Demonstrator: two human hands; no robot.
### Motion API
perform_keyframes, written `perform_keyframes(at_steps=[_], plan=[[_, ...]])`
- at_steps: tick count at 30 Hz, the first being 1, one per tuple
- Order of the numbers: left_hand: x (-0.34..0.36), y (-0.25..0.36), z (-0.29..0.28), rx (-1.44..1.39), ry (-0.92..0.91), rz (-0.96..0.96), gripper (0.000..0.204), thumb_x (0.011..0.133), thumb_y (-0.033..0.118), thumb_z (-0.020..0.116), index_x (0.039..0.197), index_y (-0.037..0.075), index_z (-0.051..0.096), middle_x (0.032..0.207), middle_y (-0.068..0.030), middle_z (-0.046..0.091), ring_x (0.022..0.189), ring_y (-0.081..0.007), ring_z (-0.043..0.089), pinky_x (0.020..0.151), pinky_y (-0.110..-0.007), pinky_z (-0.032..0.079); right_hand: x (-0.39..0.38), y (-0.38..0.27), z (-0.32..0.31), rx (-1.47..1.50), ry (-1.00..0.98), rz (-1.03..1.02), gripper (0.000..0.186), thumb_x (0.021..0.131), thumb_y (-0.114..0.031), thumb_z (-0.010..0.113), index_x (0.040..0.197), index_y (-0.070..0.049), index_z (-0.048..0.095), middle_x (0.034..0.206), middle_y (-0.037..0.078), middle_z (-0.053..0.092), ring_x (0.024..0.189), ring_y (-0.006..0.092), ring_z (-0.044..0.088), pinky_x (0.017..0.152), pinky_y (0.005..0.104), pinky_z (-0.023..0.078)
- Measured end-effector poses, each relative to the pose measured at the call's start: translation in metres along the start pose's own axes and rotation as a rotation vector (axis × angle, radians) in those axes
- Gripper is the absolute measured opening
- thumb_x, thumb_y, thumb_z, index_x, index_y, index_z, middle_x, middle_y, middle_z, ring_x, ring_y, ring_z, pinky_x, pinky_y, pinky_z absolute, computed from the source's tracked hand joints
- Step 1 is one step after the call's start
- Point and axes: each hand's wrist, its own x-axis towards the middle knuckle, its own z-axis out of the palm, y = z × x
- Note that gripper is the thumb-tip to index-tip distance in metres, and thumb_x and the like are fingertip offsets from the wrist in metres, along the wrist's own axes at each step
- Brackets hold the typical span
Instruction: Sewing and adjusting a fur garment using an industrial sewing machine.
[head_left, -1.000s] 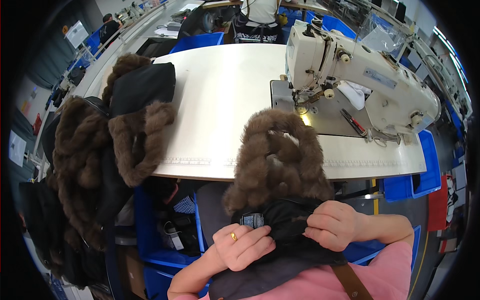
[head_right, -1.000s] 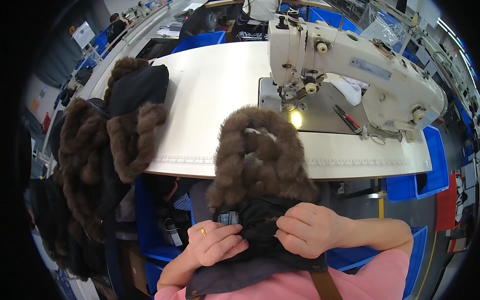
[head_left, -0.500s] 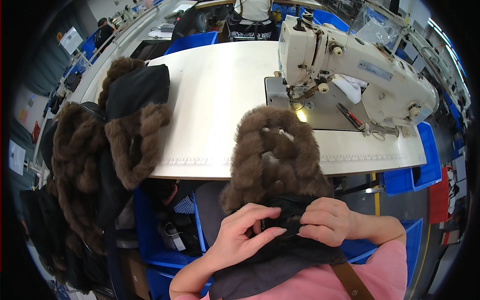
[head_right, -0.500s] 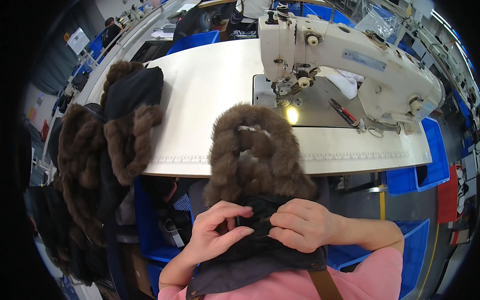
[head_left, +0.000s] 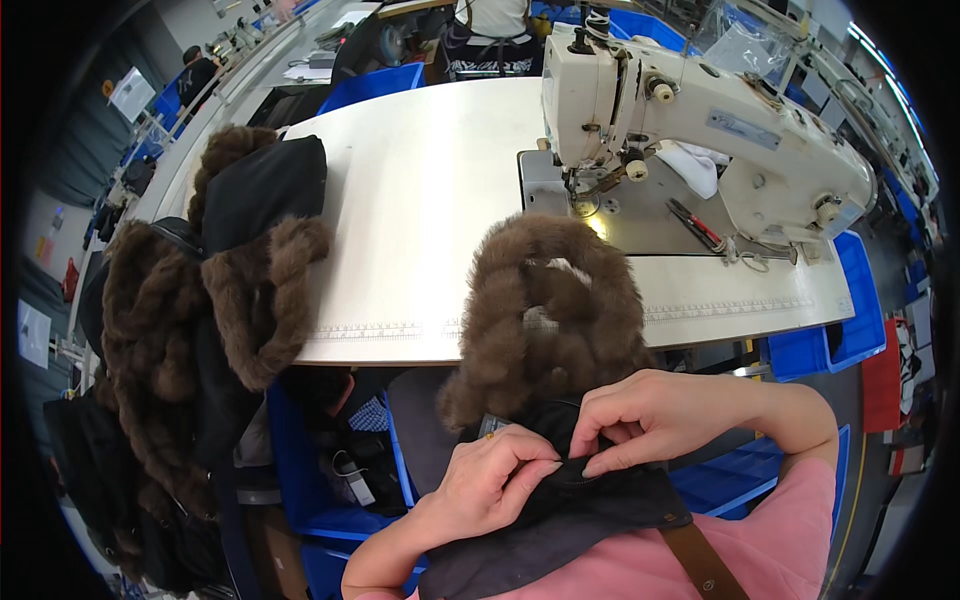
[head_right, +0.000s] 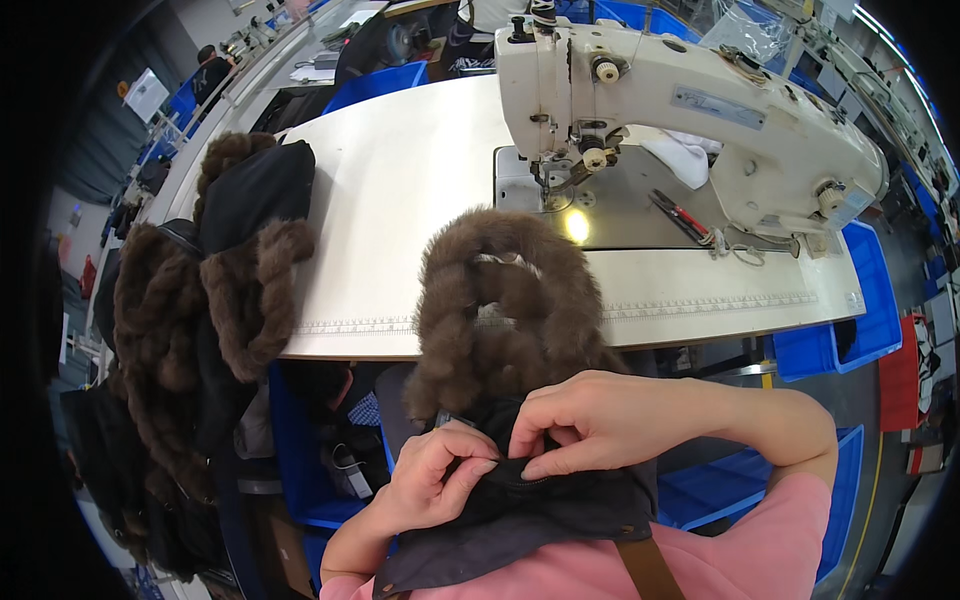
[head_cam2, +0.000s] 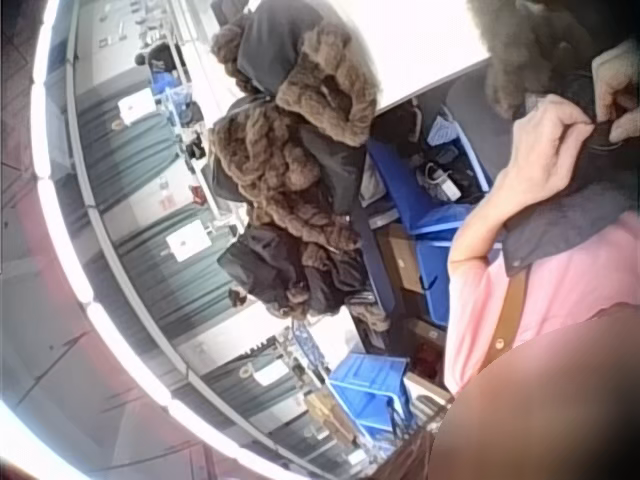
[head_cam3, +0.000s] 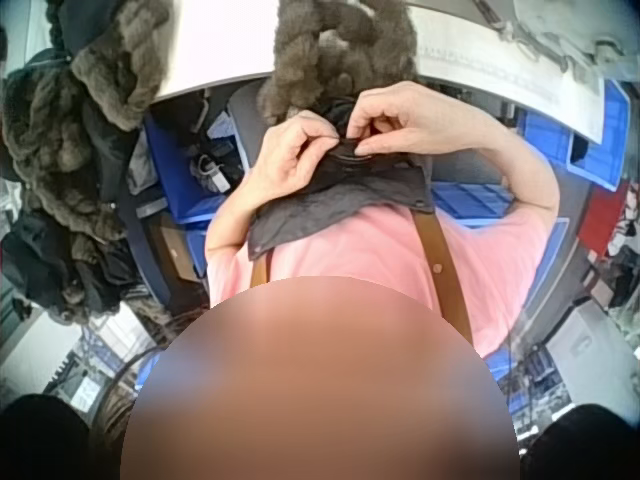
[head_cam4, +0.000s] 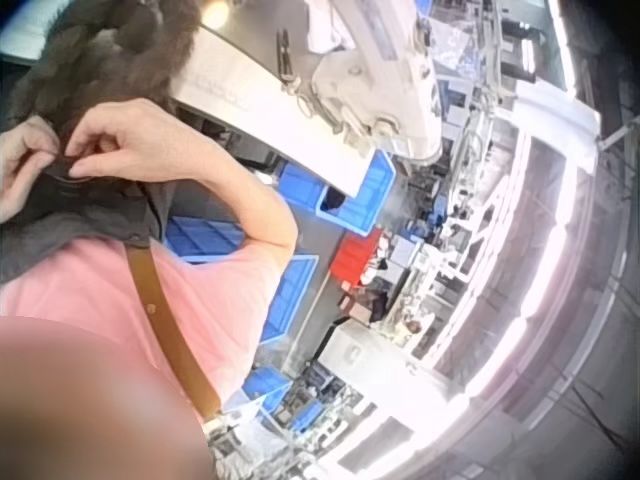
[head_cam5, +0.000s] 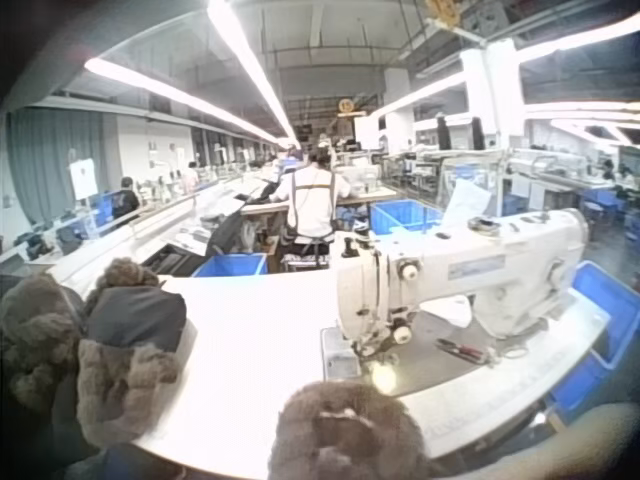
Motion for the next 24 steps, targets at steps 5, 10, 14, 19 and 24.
perform_keyframes(at_steps=[5,10,14,19,24], plan=[[0.001,-0.002,0.002,0.037,0.009,0.068,0.017,0.084,0.002,0.071,0.096,0.005,0.060,0.082,-0.0082,0.066,0.068,-0.0238,0.064,0.055,-0.030,0.049,0.010,-0.001,0.004,-0.024,-0.016,-0.073,0.020,0.085,-0.019,0.072,0.089,-0.003,0.060,0.084,0.006,0.060,0.067,0.0155,0.057,0.062,0.0294,0.048],[0.005,-0.002,-0.008,-0.044,-0.071,-0.013,0.015,0.083,0.003,0.072,0.097,0.003,0.067,0.086,-0.0077,0.065,0.065,-0.0198,0.063,0.054,-0.028,0.046,0.008,-0.006,0.004,0.158,-0.032,0.159,0.020,0.083,-0.018,0.072,0.088,-0.003,0.059,0.085,0.005,0.060,0.069,0.0161,0.057,0.063,0.0302,0.048],[0.008,0.000,-0.014,-0.195,-0.164,-0.188,0.016,0.085,0.003,0.071,0.100,0.003,0.069,0.089,-0.0078,0.065,0.066,-0.0179,0.063,0.055,-0.028,0.047,0.004,-0.010,0.008,-0.034,0.023,0.181,0.020,0.084,-0.021,0.072,0.090,-0.005,0.060,0.086,0.005,0.061,0.071,0.0190,0.060,0.064,0.0325,0.048],[0.007,-0.006,-0.011,-0.189,-0.099,-0.059,0.016,0.087,-0.001,0.067,0.103,0.003,0.069,0.089,-0.0074,0.064,0.067,-0.0155,0.062,0.060,-0.026,0.048,-0.003,-0.003,0.024,-0.301,0.247,-0.166,0.020,0.090,-0.025,0.069,0.094,-0.006,0.062,0.085,0.007,0.060,0.072,0.0202,0.062,0.062,0.0330,0.048],[0.012,0.004,-0.018,-0.211,-0.220,-0.231,0.018,0.087,0.003,0.068,0.105,0.004,0.068,0.089,-0.0068,0.065,0.066,-0.0166,0.062,0.059,-0.029,0.049,-0.005,-0.002,0.026,0.056,0.127,0.028,0.016,0.093,-0.019,0.067,0.101,-0.005,0.064,0.079,0.006,0.060,0.062,0.0121,0.054,0.057,0.0259,0.044]])
